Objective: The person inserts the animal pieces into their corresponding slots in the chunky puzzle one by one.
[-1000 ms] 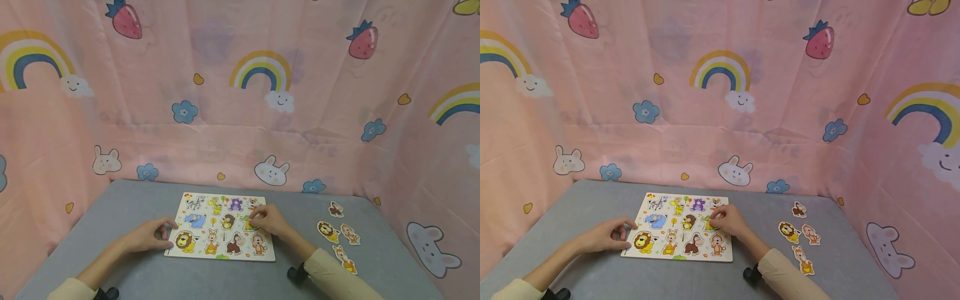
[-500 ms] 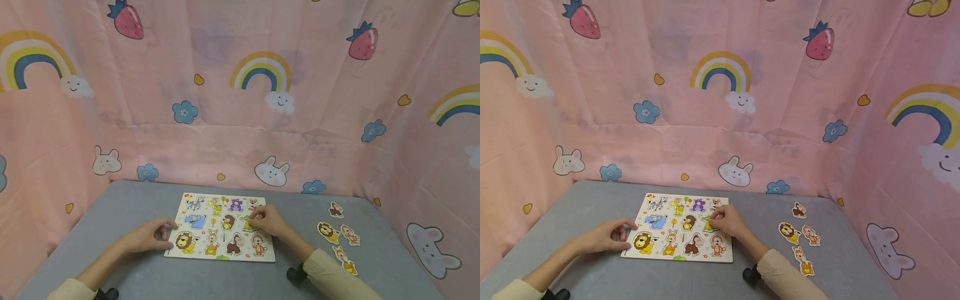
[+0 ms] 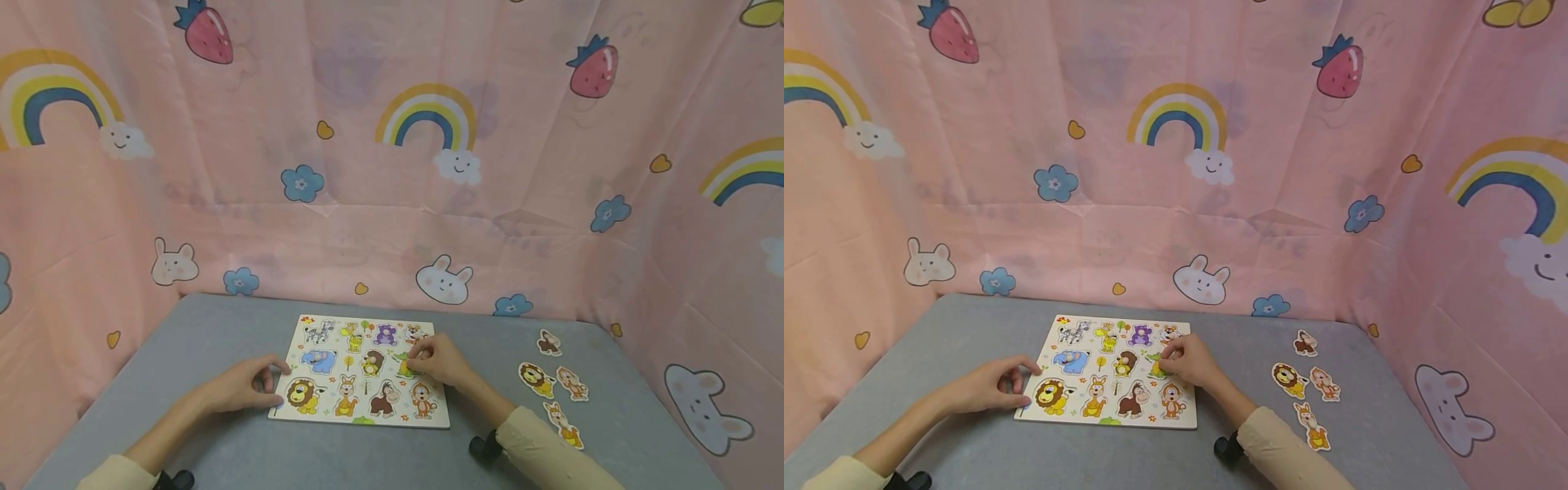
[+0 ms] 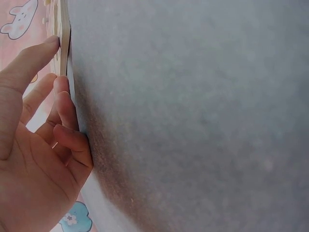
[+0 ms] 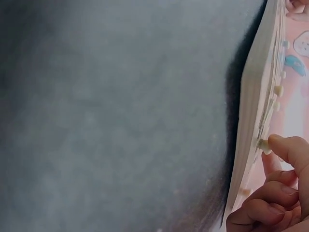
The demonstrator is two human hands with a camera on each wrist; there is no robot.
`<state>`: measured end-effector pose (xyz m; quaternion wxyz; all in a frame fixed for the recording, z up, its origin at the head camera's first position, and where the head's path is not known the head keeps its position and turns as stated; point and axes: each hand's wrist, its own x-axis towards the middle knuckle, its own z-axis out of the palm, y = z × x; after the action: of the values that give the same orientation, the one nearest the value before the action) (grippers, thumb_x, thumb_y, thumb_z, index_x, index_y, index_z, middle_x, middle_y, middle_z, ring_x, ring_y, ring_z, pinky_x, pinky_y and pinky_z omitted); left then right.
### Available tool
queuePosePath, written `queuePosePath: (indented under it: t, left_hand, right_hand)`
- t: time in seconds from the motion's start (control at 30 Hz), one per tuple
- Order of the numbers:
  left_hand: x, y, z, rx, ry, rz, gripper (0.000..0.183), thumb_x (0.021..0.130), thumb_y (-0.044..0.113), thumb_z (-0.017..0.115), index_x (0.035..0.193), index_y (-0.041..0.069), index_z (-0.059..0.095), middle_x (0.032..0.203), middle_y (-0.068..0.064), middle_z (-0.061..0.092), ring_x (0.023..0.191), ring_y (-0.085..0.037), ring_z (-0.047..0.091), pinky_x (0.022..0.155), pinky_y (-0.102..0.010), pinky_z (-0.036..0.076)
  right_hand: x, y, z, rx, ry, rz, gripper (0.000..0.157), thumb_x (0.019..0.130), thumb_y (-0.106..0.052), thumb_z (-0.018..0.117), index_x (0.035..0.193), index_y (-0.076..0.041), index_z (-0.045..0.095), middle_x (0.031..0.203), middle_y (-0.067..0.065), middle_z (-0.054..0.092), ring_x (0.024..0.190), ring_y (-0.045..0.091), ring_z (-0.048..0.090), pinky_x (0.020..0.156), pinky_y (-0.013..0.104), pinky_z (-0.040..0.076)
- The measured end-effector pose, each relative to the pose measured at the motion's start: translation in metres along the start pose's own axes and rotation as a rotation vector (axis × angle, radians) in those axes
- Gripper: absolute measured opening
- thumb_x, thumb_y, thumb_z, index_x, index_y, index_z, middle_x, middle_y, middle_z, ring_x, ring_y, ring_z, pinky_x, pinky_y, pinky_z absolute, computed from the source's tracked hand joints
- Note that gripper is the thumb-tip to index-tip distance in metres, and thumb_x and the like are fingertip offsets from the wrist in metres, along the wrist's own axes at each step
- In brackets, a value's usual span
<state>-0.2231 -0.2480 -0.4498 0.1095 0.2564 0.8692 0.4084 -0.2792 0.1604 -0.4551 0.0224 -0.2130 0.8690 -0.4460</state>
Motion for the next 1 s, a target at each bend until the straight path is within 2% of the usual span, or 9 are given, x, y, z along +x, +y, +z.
queuePosePath:
  t: [0.23,0.6,1.0]
  left_hand:
    - [0.0006,0.0001,-0.0005,-0.011,-0.004,-0.006,0.045,0.086,0.017,0.083,0.123,0.005,0.060,0.083,-0.003,0.055,0.061,-0.011,0.048,0.055,-0.025,0.040]
    - [0.0008,0.0014,-0.0008,-0.012,-0.009,-0.009,0.045,0.086,0.017,0.083,0.123,0.004,0.060,0.083,-0.003,0.055,0.062,-0.011,0.048,0.056,-0.025,0.040]
    - [0.0003,0.0009,-0.0004,-0.011,-0.006,-0.010,0.045,0.086,0.016,0.083,0.123,0.005,0.060,0.083,-0.003,0.055,0.062,-0.012,0.048,0.055,-0.025,0.040]
  right_hand:
    - [0.0009,-0.0013,-0.0008,-0.023,-0.016,0.011,0.006,0.085,-0.002,0.077,0.080,-0.005,0.075,0.058,-0.005,0.045,0.050,0.006,0.036,0.046,0.023,0.028]
    - [0.0045,-0.0014,-0.0039,-0.055,-0.066,-0.049,0.008,0.086,-0.003,0.078,0.079,-0.004,0.075,0.058,-0.006,0.044,0.048,0.004,0.034,0.046,0.023,0.028]
    - [0.0045,-0.0041,-0.0058,-0.023,-0.089,-0.012,0.007,0.086,-0.004,0.079,0.081,-0.003,0.074,0.054,-0.005,0.044,0.046,0.006,0.038,0.045,0.023,0.030]
